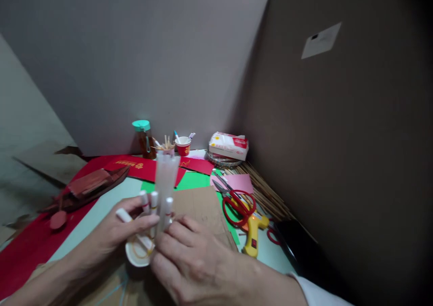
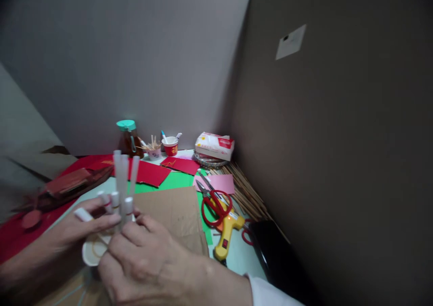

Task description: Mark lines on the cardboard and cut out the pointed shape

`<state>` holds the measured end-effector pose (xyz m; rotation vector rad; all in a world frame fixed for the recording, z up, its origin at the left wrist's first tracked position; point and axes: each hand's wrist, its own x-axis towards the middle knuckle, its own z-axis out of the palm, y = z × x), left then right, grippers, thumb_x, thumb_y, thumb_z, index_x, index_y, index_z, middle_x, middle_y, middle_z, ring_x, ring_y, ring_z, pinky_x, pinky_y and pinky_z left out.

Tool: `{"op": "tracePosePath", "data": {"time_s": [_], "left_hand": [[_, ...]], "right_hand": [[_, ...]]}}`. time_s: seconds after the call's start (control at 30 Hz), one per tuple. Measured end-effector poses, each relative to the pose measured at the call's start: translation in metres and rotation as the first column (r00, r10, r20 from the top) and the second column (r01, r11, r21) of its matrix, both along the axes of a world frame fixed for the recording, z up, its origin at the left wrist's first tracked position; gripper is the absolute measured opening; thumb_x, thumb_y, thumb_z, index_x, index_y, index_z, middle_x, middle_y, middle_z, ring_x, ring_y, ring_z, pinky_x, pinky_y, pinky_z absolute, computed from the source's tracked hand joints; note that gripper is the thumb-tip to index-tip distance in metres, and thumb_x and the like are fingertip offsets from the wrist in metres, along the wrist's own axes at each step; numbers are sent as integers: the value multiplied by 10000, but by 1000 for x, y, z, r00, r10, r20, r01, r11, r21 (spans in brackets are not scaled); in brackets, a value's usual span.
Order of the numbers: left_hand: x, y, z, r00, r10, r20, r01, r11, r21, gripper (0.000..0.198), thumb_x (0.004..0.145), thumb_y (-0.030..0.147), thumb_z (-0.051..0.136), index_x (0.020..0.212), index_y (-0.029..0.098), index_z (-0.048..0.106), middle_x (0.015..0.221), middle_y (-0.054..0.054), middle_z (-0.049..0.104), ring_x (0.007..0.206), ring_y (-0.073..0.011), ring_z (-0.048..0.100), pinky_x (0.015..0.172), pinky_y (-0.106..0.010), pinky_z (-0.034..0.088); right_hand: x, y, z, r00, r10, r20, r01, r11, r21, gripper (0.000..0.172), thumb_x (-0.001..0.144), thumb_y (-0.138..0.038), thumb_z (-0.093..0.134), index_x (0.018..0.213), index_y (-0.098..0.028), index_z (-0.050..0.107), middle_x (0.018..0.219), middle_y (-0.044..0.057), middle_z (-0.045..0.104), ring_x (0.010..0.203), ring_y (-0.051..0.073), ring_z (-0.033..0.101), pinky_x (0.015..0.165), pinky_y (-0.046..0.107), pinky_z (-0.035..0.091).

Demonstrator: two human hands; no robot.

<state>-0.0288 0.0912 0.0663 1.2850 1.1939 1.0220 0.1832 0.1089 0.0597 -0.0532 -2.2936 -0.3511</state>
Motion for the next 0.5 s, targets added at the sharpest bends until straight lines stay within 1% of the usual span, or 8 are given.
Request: {"op": "tracePosePath", "data": {"time_s": [0.1,0.2,0.3,0.4,0.5], "left_hand": [[11,-3,5,998,8,69,-5,999,-46,404,803,448,837,1148,259,747,1011,-39,791,977,-239,722,841,-306,548],[18,-4,11,994,-5,113,11,998,-57,425,792,471,847,1141,250,749,1013,-35,787,953,-214,712,821,-273,535],[21,-5,16,990,-23,141,32,998,-59,432,796,492,838,1135,239,751,981,-31,782,922,-212,712,836,-288,540],[23,-6,19,989,-33,142,37,999,-25,403,811,471,831,1133,242,756,984,-24,773,943,-213,705,858,-289,529],[23,-6,19,992,-46,116,42,998,37,307,793,392,849,1052,239,788,1020,-18,759,995,-218,683,869,-269,510]], "right_hand": [[0,1,-3,999,3,-49,-4,1000,-22,231,972,-111,504,864,-108,708,818,67,686,779,212,590,915,367,472],[4,2,-1,999,-1,-53,-1,999,-38,266,983,-95,479,882,-103,725,810,61,700,749,201,571,904,347,467],[11,1,4,1000,-15,-15,14,998,-66,268,996,-93,469,942,-87,732,865,74,724,803,207,578,901,339,467],[16,-1,8,999,-7,44,11,996,-85,263,1004,-77,464,971,-86,725,910,85,734,845,206,589,922,339,474],[18,-1,10,997,6,81,2,995,-98,246,1004,-74,474,995,-87,719,950,92,740,859,201,602,947,345,478]]}}
